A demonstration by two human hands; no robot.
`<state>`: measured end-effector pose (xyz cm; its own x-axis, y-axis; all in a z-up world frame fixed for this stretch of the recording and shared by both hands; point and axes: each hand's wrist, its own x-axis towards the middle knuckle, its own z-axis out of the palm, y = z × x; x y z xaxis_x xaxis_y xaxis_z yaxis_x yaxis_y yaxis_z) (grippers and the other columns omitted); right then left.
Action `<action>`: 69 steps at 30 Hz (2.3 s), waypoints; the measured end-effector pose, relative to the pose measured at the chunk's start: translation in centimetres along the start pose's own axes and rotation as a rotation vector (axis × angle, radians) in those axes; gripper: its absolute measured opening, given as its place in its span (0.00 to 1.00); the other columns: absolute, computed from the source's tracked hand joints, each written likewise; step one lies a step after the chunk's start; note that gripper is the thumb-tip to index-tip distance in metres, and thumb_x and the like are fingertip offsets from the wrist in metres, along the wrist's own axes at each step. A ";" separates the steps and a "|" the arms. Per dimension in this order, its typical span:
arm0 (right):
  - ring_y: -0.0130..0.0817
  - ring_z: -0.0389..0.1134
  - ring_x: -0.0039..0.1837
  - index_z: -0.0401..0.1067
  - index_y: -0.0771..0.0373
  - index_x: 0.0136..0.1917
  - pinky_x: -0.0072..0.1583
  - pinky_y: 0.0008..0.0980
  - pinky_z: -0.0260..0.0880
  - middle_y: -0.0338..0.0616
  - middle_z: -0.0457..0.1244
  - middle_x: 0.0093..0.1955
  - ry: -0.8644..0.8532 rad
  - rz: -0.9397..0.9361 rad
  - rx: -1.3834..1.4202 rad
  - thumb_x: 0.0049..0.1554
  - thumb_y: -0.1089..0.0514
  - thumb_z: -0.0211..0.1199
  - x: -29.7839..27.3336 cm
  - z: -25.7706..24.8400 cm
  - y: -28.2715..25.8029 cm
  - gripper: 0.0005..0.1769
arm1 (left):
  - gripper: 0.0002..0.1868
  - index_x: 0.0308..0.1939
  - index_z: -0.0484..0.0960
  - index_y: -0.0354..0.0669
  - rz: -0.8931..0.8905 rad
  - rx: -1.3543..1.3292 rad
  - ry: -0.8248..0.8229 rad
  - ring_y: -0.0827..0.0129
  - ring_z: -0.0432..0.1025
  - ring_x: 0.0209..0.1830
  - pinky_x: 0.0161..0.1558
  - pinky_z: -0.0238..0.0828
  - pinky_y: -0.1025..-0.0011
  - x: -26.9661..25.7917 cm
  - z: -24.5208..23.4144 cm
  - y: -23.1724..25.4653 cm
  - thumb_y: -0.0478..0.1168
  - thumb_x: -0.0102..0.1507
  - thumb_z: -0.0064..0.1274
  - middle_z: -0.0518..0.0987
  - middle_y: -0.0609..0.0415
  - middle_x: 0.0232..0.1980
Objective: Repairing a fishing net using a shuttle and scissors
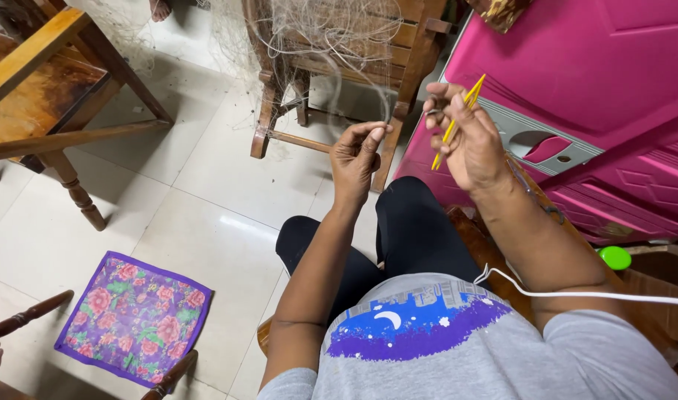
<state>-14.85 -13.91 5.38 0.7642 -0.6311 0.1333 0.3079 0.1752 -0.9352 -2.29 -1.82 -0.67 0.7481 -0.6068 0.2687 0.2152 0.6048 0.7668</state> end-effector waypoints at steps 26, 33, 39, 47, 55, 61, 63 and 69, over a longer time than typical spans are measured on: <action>0.19 0.59 0.44 0.65 0.58 0.61 0.39 0.16 0.53 0.38 0.60 0.50 -0.224 -0.239 -0.060 0.62 0.30 0.56 0.5 7.2 -5.4 0.31 | 0.31 0.59 0.83 0.43 0.091 0.012 -0.343 0.85 0.51 0.24 0.28 0.45 0.85 -1.3 -0.1 2.3 0.54 0.60 0.40 0.75 0.54 0.64; 0.19 0.58 0.43 0.65 0.57 0.60 0.39 0.15 0.52 0.37 0.59 0.49 -0.146 -0.318 -0.171 0.64 0.33 0.53 0.9 7.5 -4.9 0.27 | 0.21 0.57 0.85 0.51 0.228 -0.044 -0.413 0.82 0.60 0.45 0.35 0.51 0.83 -2.2 0.8 3.2 0.43 0.61 0.71 0.69 0.56 0.61; 0.17 0.58 0.42 0.66 0.55 0.58 0.38 0.16 0.51 0.34 0.60 0.49 -0.150 -0.302 -0.136 0.65 0.36 0.56 1.1 7.0 -5.2 0.22 | 0.04 0.44 0.89 0.50 0.246 0.011 -0.246 0.70 0.68 0.60 0.68 0.63 0.65 -1.6 0.9 1.7 0.40 0.64 0.63 0.76 0.54 0.52; 0.28 0.61 0.52 0.68 0.54 0.40 0.43 0.19 0.59 0.41 0.63 0.53 -0.075 0.012 0.068 0.45 0.58 0.53 -1.0 2.9 -9.5 0.07 | 0.02 0.39 0.87 0.43 -0.059 -0.336 -0.087 0.84 0.51 0.21 0.21 0.42 0.83 0.4 -1.3 -0.6 0.34 0.66 0.60 0.75 0.54 0.53; 0.29 0.65 0.56 0.62 0.50 0.42 0.48 0.21 0.63 0.45 0.64 0.57 -0.129 -0.141 -0.016 0.68 0.46 0.54 -2.4 1.1 -10.2 0.13 | 0.03 0.35 0.86 0.48 -0.145 -0.295 -0.044 0.85 0.53 0.23 0.21 0.41 0.85 0.8 -1.8 -0.4 0.38 0.65 0.62 0.76 0.58 0.52; 0.36 0.69 0.64 0.61 0.51 0.42 0.71 0.27 0.73 0.46 0.64 0.57 -0.146 -0.292 -0.061 0.71 0.45 0.52 -2.5 1.6 -8.9 0.16 | 0.02 0.39 0.86 0.46 -0.082 -0.283 -0.088 0.84 0.54 0.25 0.22 0.41 0.85 0.6 -1.8 -0.3 0.36 0.67 0.60 0.75 0.57 0.54; 0.30 0.66 0.39 0.63 0.50 0.47 0.41 0.25 0.72 0.42 0.62 0.43 -0.242 -0.259 -0.054 0.72 0.44 0.53 -2.0 1.5 -8.2 0.14 | 0.01 0.40 0.86 0.45 -0.044 -0.230 -0.101 0.82 0.54 0.25 0.23 0.43 0.83 0.6 -1.8 -0.2 0.36 0.67 0.60 0.75 0.55 0.53; 0.28 0.59 0.46 0.77 0.68 0.60 0.47 0.26 0.59 0.46 0.66 0.49 -0.261 -0.432 -0.872 0.67 0.61 0.67 -1.6 4.9 -6.7 0.10 | 0.01 0.38 0.85 0.46 0.017 -0.074 -0.108 0.83 0.57 0.26 0.24 0.47 0.84 0.1 -0.8 1.2 0.36 0.66 0.61 0.75 0.56 0.51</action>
<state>-15.38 -10.32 13.03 0.8178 -0.3062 0.4873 0.1453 -0.7094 -0.6896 -1.48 -0.71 -0.23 0.6810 -0.6456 0.3456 0.2513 0.6493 0.7178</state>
